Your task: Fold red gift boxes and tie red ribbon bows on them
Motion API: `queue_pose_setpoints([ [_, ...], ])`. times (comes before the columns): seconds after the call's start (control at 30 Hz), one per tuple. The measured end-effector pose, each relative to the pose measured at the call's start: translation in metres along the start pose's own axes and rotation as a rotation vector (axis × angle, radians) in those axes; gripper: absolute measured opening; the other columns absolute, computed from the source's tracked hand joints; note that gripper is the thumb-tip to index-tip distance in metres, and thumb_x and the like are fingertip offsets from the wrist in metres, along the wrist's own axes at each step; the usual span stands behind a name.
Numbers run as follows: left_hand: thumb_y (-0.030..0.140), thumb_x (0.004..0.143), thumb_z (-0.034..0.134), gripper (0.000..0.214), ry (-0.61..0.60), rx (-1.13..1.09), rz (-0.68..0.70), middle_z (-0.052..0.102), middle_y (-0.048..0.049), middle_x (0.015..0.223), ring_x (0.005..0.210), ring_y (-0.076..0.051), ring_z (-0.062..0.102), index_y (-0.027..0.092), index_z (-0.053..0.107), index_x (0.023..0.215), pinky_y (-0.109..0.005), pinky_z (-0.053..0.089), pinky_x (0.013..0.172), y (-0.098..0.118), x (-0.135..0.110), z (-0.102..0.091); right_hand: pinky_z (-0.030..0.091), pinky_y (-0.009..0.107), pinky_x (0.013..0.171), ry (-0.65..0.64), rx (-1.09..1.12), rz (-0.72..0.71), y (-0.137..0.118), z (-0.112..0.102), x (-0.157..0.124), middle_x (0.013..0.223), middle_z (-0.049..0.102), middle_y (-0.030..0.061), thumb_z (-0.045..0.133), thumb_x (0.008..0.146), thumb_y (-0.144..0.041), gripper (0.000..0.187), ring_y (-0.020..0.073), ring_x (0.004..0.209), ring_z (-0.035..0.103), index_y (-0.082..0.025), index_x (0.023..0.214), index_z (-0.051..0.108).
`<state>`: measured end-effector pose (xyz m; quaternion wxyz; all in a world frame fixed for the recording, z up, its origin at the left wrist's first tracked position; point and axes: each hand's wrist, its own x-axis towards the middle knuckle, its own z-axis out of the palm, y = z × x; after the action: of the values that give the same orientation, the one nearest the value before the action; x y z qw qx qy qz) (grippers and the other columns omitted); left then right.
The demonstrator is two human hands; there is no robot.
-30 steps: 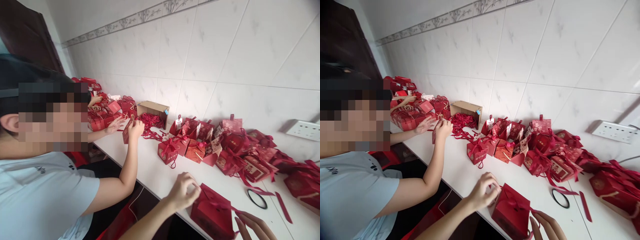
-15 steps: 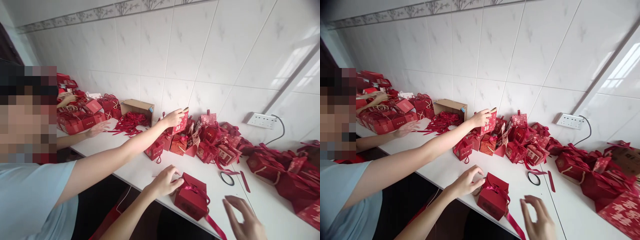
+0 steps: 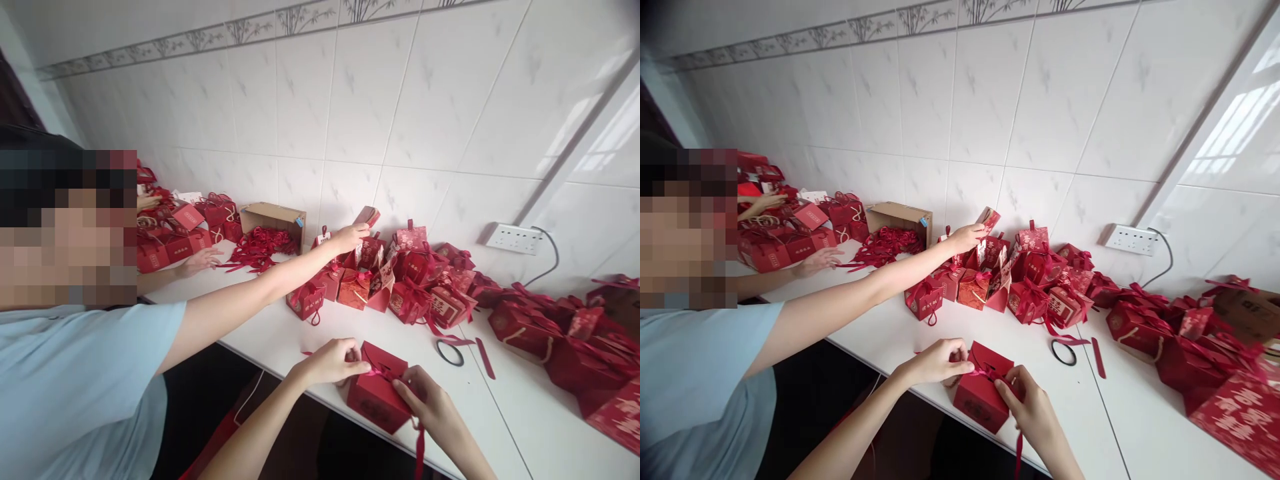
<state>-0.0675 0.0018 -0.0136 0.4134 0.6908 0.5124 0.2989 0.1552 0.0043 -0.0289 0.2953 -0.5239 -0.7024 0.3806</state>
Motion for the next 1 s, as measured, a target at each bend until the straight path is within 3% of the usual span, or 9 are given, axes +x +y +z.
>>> queue_pose_setpoints([
  [0.17,0.05,0.072,0.061,0.034,-0.144,0.008,-0.008,0.052,0.0045,0.06,0.056,-0.01,0.046,0.016,0.055,0.071,-0.02,0.033,0.054,0.005,0.005,-0.005,0.039,0.024,0.05,-0.114,0.024,-0.015,0.009,-0.008,0.007,0.045,0.048,-0.0037,0.045,0.073,-0.069,0.049,0.0134,0.046,0.049,-0.022,0.058,0.038],
  [0.27,0.041,0.074,0.062,0.027,-0.14,0.016,0.018,0.052,0.0045,0.06,0.057,-0.009,0.047,0.016,0.055,0.069,-0.02,0.034,0.055,0.008,0.003,-0.007,0.041,0.026,0.055,-0.207,0.084,0.009,0.008,-0.011,0.006,0.039,0.051,-0.0026,0.042,0.076,-0.07,0.05,0.0154,0.044,0.052,-0.023,0.057,0.035],
  [0.43,0.039,0.077,0.055,0.025,-0.209,-0.093,-0.061,0.051,0.0039,0.054,0.048,-0.011,0.049,0.017,0.049,0.065,-0.023,0.036,0.051,0.004,-0.006,-0.007,0.04,0.027,0.054,-0.283,0.176,0.017,-0.005,-0.008,0.0,0.041,0.052,-0.0038,0.044,0.077,-0.067,0.048,0.0138,0.039,0.05,-0.023,0.059,0.033],
  [0.6,0.046,0.075,0.056,0.033,-0.238,-0.175,-0.09,0.052,0.0037,0.054,0.045,-0.009,0.047,0.017,0.049,0.063,-0.023,0.036,0.047,-0.002,-0.009,-0.007,0.041,0.027,0.058,-0.257,0.181,0.045,-0.017,-0.004,-0.005,0.042,0.049,-0.004,0.039,0.079,-0.067,0.049,0.0144,0.044,0.051,-0.022,0.059,0.036],
  [0.7,0.052,0.071,0.06,0.039,-0.265,-0.221,-0.091,0.051,0.004,0.053,0.044,-0.008,0.046,0.016,0.049,0.061,-0.022,0.036,0.046,-0.004,-0.006,-0.006,0.034,0.025,0.049,-0.194,0.198,0.05,-0.018,-0.003,-0.005,0.045,0.042,-0.005,0.046,0.073,-0.07,0.052,0.0117,0.043,0.043,-0.022,0.056,0.032],
  [0.8,0.056,0.065,0.064,0.043,-0.295,-0.329,-0.097,0.051,0.0047,0.051,0.043,-0.008,0.046,0.016,0.049,0.06,-0.022,0.035,0.045,-0.011,-0.002,-0.003,0.032,0.024,0.051,-0.2,0.248,0.036,-0.016,-0.004,-0.006,0.05,0.038,-0.005,0.052,0.069,-0.069,0.054,0.0104,0.049,0.037,-0.021,0.056,0.03],
  [1.0,0.049,0.064,0.068,0.038,-0.272,-0.525,-0.093,0.049,0.0055,0.047,0.041,-0.008,0.044,0.016,0.049,0.058,-0.023,0.034,0.044,-0.022,0.001,0.006,0.026,0.023,0.053,-0.235,0.428,0.068,-0.003,-0.005,-0.008,0.057,0.03,-0.006,0.056,0.073,-0.06,0.051,0.0088,0.054,0.027,-0.021,0.059,0.026],
])
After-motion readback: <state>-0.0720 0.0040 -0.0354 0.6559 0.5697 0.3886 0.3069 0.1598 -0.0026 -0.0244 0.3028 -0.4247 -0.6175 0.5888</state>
